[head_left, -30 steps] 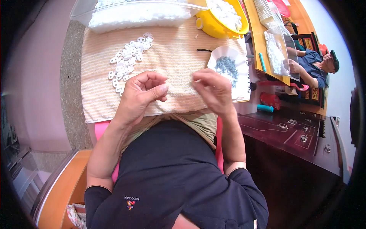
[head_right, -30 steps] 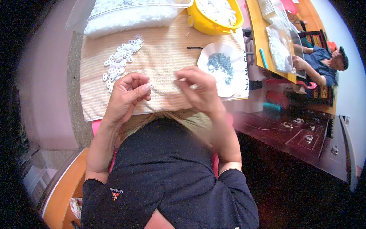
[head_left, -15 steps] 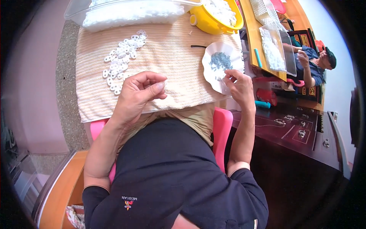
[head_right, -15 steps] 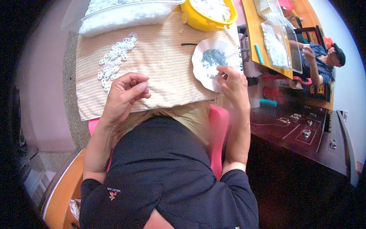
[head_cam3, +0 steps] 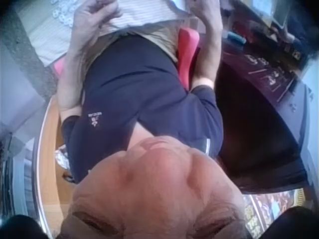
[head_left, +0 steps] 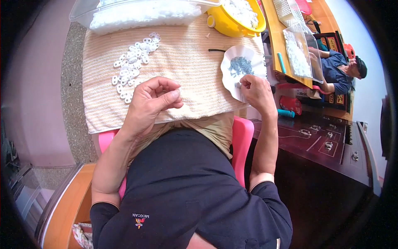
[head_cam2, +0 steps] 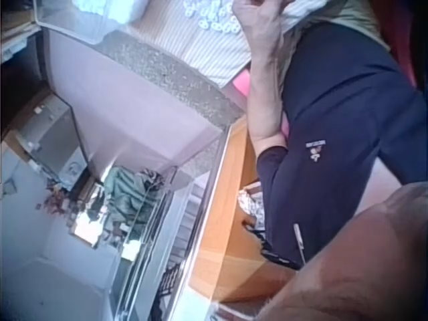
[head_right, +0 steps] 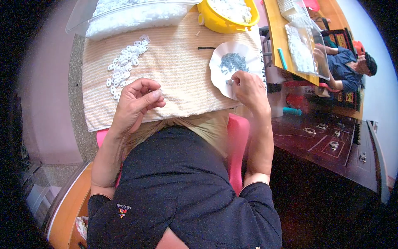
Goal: Assembling small white plastic components by hand at a workbench.
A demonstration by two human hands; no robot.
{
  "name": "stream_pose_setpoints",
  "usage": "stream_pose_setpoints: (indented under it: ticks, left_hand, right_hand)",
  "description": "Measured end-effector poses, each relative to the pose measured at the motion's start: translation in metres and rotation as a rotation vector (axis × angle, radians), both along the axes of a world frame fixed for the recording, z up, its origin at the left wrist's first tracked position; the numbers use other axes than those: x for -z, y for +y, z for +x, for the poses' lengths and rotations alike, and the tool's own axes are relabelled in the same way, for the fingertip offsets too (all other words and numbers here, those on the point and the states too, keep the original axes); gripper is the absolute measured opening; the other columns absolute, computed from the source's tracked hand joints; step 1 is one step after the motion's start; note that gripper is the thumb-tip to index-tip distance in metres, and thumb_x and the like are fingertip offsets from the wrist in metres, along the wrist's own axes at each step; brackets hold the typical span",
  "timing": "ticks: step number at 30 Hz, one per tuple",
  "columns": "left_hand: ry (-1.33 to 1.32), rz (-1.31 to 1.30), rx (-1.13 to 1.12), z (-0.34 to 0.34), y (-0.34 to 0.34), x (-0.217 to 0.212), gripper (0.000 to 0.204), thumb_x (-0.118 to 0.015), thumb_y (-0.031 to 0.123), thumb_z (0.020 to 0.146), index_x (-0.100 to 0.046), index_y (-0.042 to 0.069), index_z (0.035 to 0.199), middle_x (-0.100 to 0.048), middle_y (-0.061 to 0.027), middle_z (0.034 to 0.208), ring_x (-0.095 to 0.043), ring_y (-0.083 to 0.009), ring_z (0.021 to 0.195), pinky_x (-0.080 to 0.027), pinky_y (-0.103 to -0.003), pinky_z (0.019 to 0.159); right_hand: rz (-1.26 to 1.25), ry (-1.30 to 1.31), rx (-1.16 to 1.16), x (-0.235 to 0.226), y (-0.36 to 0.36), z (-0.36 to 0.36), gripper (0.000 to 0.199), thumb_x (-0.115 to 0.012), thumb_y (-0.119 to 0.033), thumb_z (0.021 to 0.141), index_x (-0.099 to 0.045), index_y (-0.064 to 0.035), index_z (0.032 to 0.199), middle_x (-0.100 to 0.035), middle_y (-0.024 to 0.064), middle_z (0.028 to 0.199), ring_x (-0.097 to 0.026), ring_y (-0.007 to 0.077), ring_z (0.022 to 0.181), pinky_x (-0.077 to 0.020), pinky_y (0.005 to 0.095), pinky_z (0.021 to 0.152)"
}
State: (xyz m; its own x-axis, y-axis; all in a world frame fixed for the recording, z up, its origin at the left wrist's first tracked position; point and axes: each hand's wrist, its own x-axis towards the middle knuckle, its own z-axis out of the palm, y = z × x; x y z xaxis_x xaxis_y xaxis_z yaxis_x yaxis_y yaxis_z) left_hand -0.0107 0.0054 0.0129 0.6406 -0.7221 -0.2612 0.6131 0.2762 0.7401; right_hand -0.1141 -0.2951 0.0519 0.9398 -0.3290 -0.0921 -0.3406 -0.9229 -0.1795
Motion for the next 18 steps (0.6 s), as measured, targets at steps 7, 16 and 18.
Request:
stream_pose_setpoints:
  ticks: [7, 16, 18]
  left_hand:
    - [0.006, 0.000, -0.009, 0.000, 0.000, 0.000, 0.014, -0.064, 0.003, 0.088, -0.062, -0.001, 0.101, -0.065, -0.0064, 0.085, -0.065, -0.0120, 0.076, -0.057, -0.027, 0.073]
    - [0.035, -0.007, -0.024, 0.000, 0.000, 0.000, 0.013, -0.063, 0.002, 0.089, -0.061, -0.002, 0.101, -0.064, -0.0071, 0.088, -0.064, -0.0123, 0.079, -0.057, -0.028, 0.075]
    - [0.061, -0.027, -0.014, 0.000, -0.001, 0.000, 0.014, -0.064, 0.004, 0.088, -0.060, 0.001, 0.101, -0.065, -0.0061, 0.088, -0.065, -0.0125, 0.080, -0.057, -0.028, 0.075]
  right_hand:
    - [0.148, -0.201, 0.010, -0.005, 0.004, -0.005, 0.016, -0.063, -0.007, 0.076, -0.069, 0.0007, 0.089, -0.066, 0.0138, 0.076, -0.064, 0.0230, 0.068, -0.0501, 0.0322, 0.067]
    - [0.717, -0.312, -0.218, 0.002, 0.035, 0.008, 0.011, -0.059, 0.005, 0.084, -0.063, 0.0042, 0.095, -0.062, 0.0068, 0.088, -0.058, 0.0108, 0.074, -0.0460, 0.0219, 0.067]
    - [0.821, -0.297, -0.257, 0.005, 0.053, 0.015, 0.012, -0.058, 0.008, 0.086, -0.061, 0.0051, 0.097, -0.059, 0.0077, 0.091, -0.060, 0.0128, 0.079, -0.0496, 0.0238, 0.071]
